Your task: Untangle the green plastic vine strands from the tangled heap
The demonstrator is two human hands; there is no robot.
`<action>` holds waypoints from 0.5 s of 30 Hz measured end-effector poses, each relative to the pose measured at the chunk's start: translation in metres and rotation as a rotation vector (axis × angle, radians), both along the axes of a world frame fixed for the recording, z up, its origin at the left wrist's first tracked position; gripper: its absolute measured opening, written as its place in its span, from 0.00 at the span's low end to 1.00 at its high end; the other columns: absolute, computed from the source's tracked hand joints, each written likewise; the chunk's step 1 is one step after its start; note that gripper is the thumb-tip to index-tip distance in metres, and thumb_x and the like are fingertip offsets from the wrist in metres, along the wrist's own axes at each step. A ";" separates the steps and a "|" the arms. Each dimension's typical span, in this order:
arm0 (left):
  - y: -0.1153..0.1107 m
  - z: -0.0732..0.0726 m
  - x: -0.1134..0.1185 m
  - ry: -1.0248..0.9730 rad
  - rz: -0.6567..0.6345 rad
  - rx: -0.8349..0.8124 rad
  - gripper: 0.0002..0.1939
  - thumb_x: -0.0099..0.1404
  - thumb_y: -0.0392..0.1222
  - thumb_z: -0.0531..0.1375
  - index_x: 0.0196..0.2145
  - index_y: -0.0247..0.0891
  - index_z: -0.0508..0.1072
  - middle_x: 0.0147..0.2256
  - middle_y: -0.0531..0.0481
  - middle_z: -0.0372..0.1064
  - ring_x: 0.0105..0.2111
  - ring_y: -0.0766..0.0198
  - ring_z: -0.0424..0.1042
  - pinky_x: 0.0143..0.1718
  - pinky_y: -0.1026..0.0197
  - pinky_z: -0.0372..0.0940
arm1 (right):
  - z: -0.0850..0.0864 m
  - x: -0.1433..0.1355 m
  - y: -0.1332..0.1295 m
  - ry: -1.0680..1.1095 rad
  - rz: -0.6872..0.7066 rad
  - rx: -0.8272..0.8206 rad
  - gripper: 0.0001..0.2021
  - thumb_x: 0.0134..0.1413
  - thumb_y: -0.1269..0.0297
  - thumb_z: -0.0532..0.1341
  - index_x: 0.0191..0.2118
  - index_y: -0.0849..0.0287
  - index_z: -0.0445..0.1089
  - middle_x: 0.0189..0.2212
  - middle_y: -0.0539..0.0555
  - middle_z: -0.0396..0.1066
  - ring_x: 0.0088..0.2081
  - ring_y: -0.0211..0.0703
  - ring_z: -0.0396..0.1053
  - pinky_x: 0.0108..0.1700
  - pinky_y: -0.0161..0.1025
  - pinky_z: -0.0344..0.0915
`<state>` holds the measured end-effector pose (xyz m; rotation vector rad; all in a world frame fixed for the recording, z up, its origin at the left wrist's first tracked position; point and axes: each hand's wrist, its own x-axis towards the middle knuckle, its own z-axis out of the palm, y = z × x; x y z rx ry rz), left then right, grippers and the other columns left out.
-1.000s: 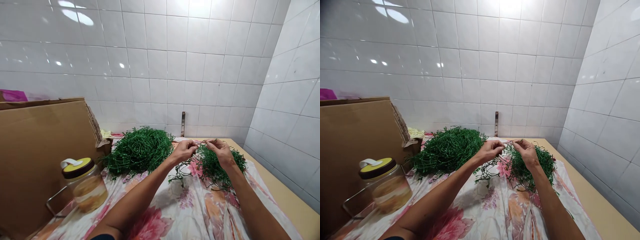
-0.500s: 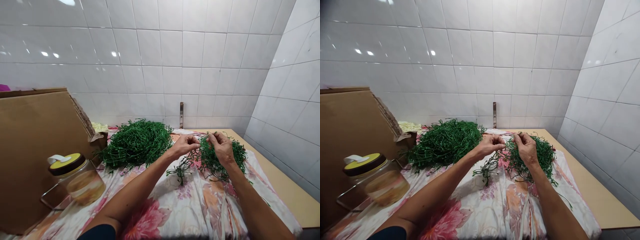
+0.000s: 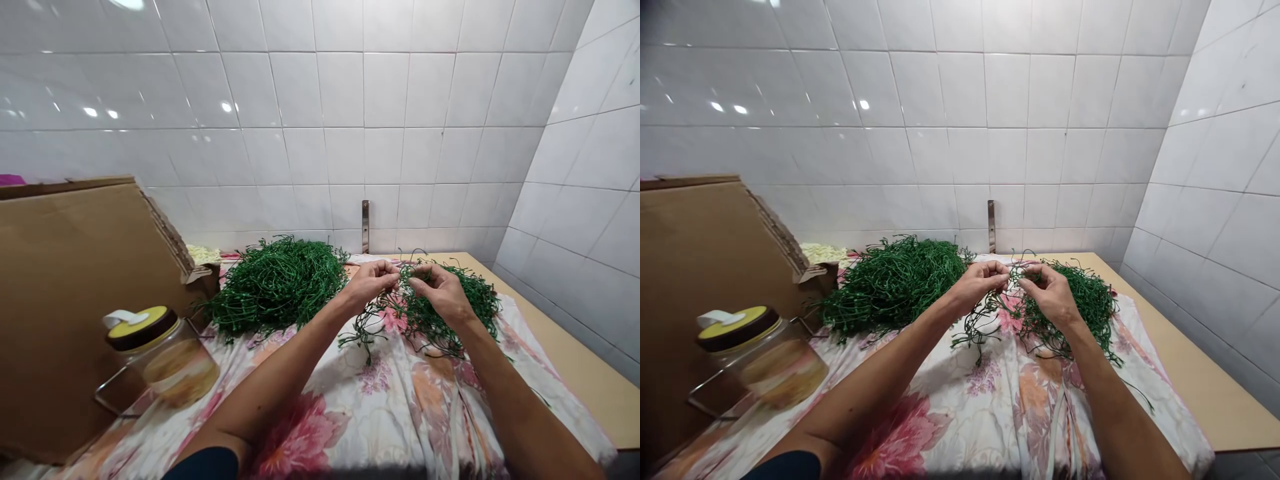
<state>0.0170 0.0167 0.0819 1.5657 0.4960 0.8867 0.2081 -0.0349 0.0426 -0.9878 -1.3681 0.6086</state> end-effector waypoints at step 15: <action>-0.010 0.010 0.000 -0.081 0.158 0.052 0.25 0.51 0.59 0.71 0.28 0.33 0.71 0.24 0.56 0.59 0.24 0.72 0.53 0.27 0.64 0.46 | 0.011 0.006 -0.010 0.173 0.072 0.057 0.12 0.54 0.54 0.71 0.36 0.56 0.75 0.28 0.51 0.73 0.27 0.38 0.67 0.33 0.39 0.67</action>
